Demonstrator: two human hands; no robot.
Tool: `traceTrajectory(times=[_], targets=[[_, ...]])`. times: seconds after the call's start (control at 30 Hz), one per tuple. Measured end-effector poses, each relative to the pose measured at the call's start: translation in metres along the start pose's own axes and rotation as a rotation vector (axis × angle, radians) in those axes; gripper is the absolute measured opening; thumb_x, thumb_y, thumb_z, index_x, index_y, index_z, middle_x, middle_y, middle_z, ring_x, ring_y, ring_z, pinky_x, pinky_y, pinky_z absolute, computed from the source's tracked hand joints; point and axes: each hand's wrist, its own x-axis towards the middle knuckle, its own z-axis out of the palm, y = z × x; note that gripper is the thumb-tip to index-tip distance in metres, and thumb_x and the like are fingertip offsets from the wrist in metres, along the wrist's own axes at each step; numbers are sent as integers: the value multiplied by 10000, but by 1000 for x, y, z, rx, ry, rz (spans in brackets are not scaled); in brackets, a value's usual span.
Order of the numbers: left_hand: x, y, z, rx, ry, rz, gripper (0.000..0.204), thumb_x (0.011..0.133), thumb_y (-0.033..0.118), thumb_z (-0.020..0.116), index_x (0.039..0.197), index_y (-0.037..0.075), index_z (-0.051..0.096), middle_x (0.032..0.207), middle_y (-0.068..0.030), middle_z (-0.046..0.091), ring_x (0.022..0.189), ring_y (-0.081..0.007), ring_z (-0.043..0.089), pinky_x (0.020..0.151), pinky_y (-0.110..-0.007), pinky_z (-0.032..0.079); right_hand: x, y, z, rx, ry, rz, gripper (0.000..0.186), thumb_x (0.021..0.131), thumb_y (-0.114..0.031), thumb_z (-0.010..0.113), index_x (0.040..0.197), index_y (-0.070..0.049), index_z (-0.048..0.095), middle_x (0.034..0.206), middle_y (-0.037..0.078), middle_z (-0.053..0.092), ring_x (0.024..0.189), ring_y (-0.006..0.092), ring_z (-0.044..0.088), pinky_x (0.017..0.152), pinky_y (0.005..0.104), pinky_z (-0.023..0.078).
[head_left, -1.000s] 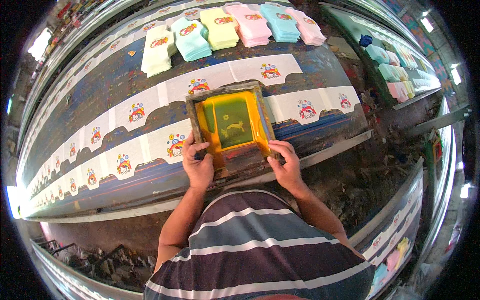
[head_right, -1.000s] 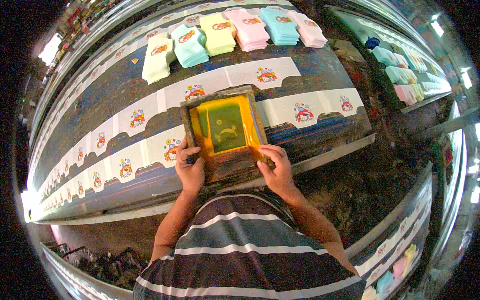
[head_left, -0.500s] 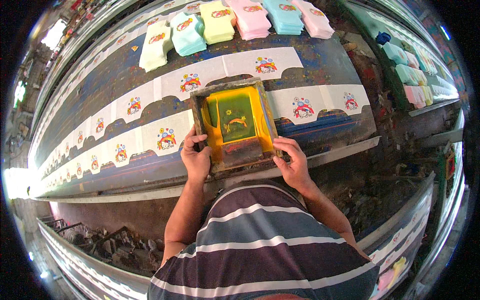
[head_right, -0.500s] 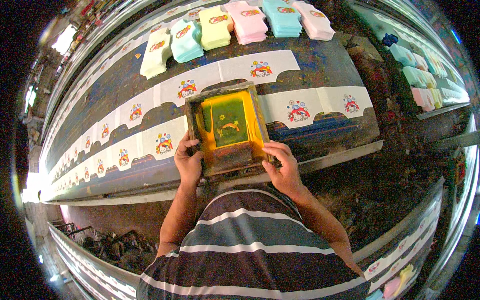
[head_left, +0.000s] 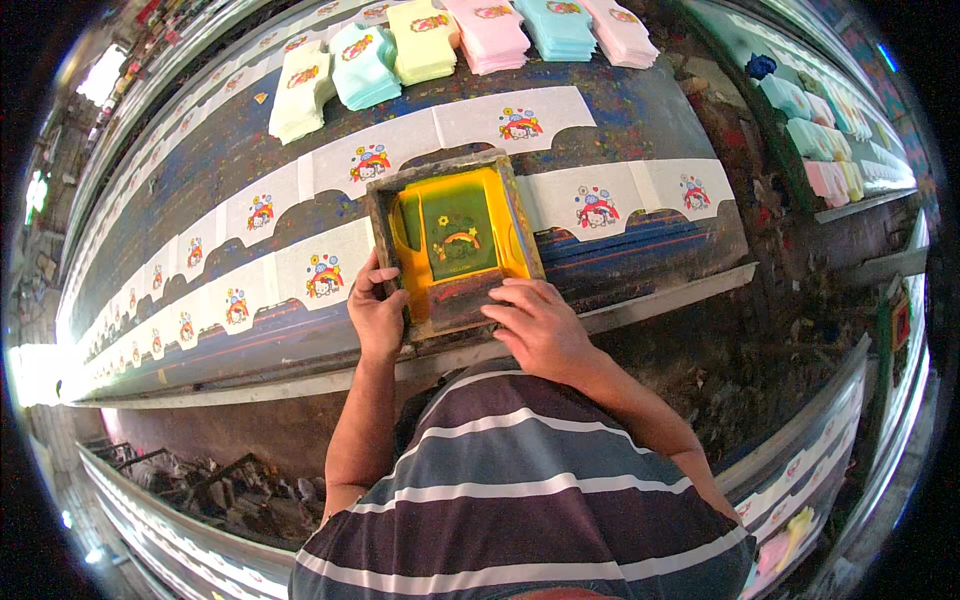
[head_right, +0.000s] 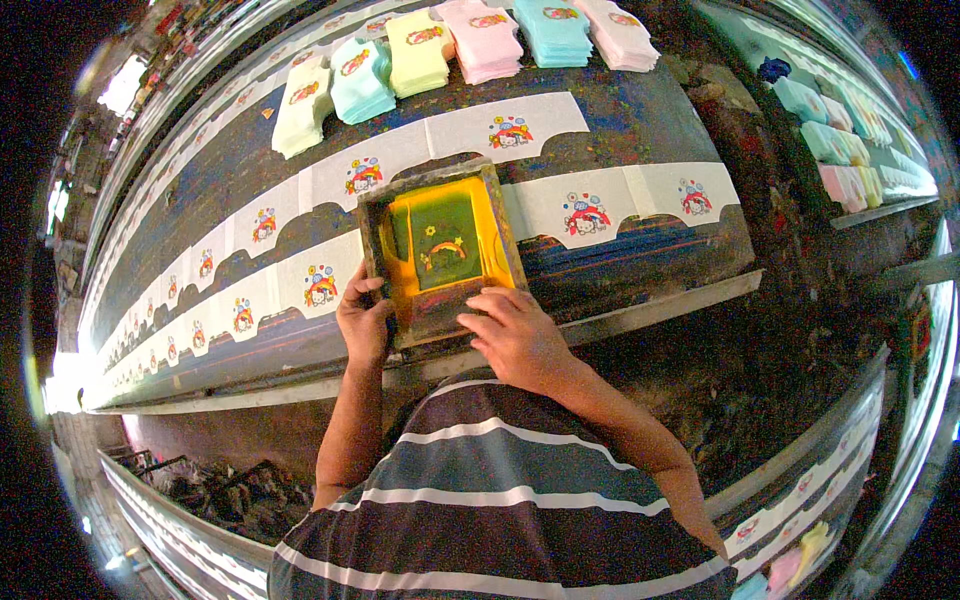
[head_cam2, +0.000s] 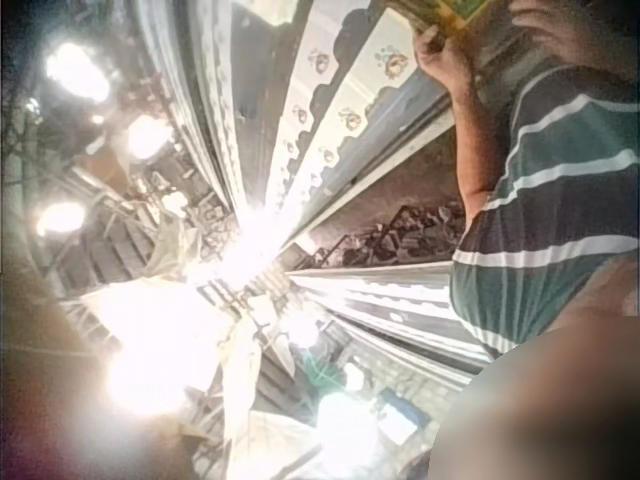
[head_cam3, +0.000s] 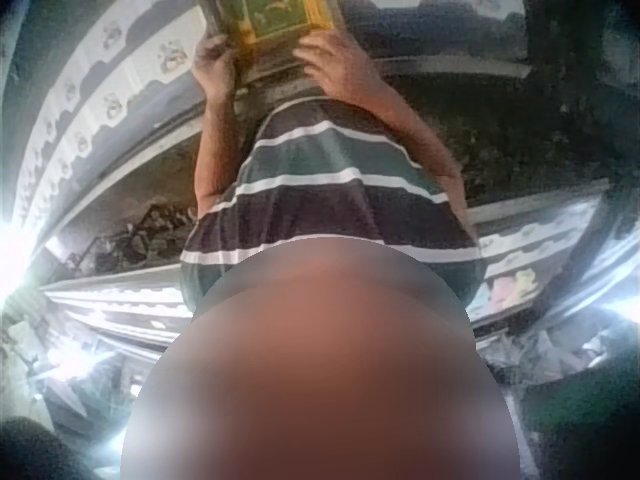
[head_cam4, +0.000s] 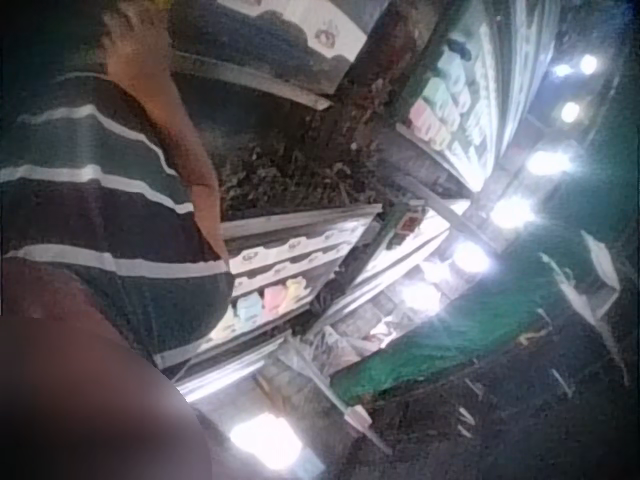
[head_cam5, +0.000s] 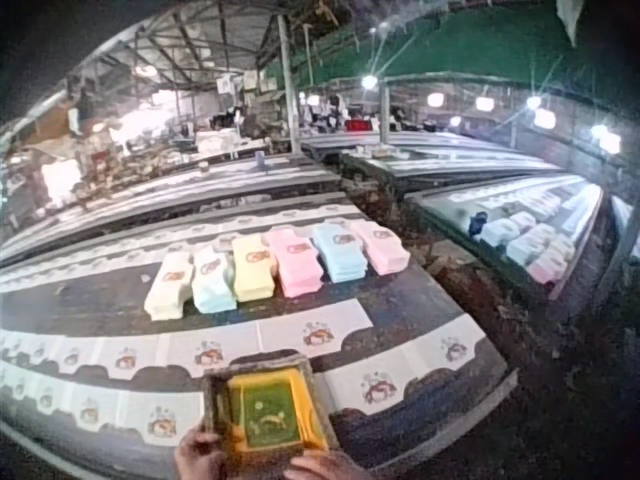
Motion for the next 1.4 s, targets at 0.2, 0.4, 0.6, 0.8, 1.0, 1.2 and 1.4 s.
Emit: traceTrajectory(times=[0.2,0.4,0.6,0.8,1.0,1.2,1.4], targets=[[1,3,0,20,18,-28,403,808,-240,680,1112,16,748,1794,-238,503,1599,-304,561,1266,-407,486,35,-8,21,-122,-29,-66,413,969,-136,690,1370,-60,752,1333,125,698,1299,362,668,1139,512,548],[-2,1,3,8,33,-36,367,811,-235,682,1055,35,726,1777,-238,526,1605,-311,559,1295,-421,457,53,-8,23,-216,-109,-30,401,969,-155,679,1350,-56,754,1231,129,706,1188,364,682,1077,514,562],[0,-4,3,93,38,20,352,810,-219,696,1042,44,726,1752,-259,547,1608,-331,560,1307,-421,432,65,-3,5,-117,-198,60,410,948,-88,669,1345,-35,756,1209,154,718,1179,385,690,1075,513,566],[-1,-2,6,155,40,38,337,819,-194,718,1051,49,736,1733,-264,563,1597,-331,570,1300,-419,436,51,-14,6,-107,-157,61,449,918,-38,676,1357,-29,773,1266,148,730,1232,382,696,1113,511,561],[-3,-3,7,112,45,52,265,932,-143,741,1138,24,755,1690,-277,584,1606,-338,552,1304,-429,424,71,17,32,-190,-47,0,444,919,-29,684,1350,-31,792,1296,142,735,1261,378,707,1129,509,565],[4,-2,3,138,37,-6,269,977,-142,729,1191,20,745,1659,-265,605,1578,-337,576,1278,-423,453,140,65,31,-186,-54,42,456,917,34,643,1345,-13,794,1248,177,773,1270,411,710,1126,525,567],[9,7,3,144,16,-38,438,908,-179,722,1303,11,722,1684,-224,614,1523,-300,617,1289,-414,459,180,85,25,-174,-42,65,514,892,133,604,1351,-22,774,1294,198,766,1270,444,698,1155,536,549]])
